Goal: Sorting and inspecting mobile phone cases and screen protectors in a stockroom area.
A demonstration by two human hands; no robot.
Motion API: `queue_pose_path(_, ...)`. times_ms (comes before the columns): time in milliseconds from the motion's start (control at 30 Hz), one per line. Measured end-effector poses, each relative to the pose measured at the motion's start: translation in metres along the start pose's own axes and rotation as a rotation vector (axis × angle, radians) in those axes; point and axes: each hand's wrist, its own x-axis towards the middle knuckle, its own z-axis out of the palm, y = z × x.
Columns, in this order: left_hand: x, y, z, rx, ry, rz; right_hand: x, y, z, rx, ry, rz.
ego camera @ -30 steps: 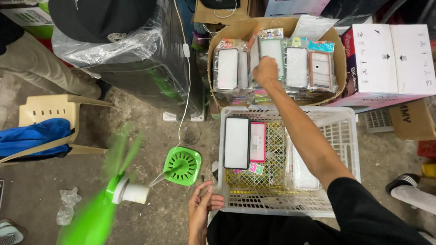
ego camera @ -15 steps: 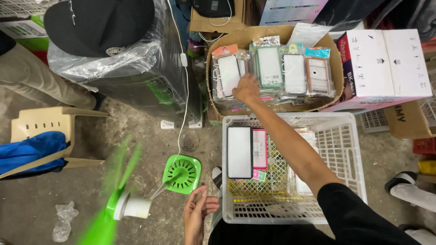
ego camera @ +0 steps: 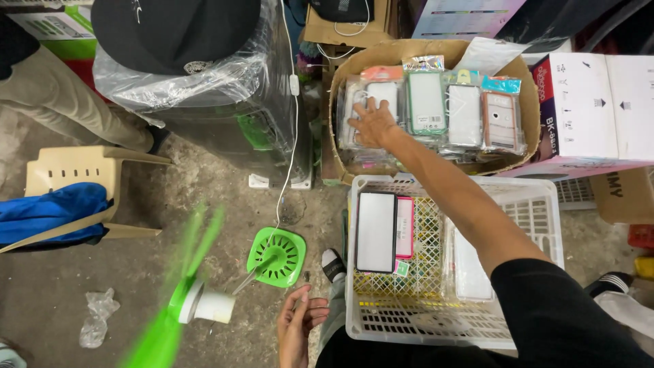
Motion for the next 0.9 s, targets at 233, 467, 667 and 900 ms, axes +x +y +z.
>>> queue_pose_path(233,0.004,-0.002,-0.006,-0.028,-0.023,0.002,0.013,0.027,0.030,0.062,-0.023,0.051)
queue_pose_path(467,0.029,-0.019,-0.011,-0.091,-0.048,0.000,0.018,-0.005,0.032,0.105,0.118,-0.160)
queue_pose_path(667,0.028,-0.030,-0.028,-0.123,-0.044,0.008,0.002,0.009,0.037,0.070,-0.018,-0.131)
queue_pose_path(900,0.038,-0.041,-0.040,-0.116,-0.019,0.003,-0.005,0.021,0.027,0.256,-0.111,-0.014)
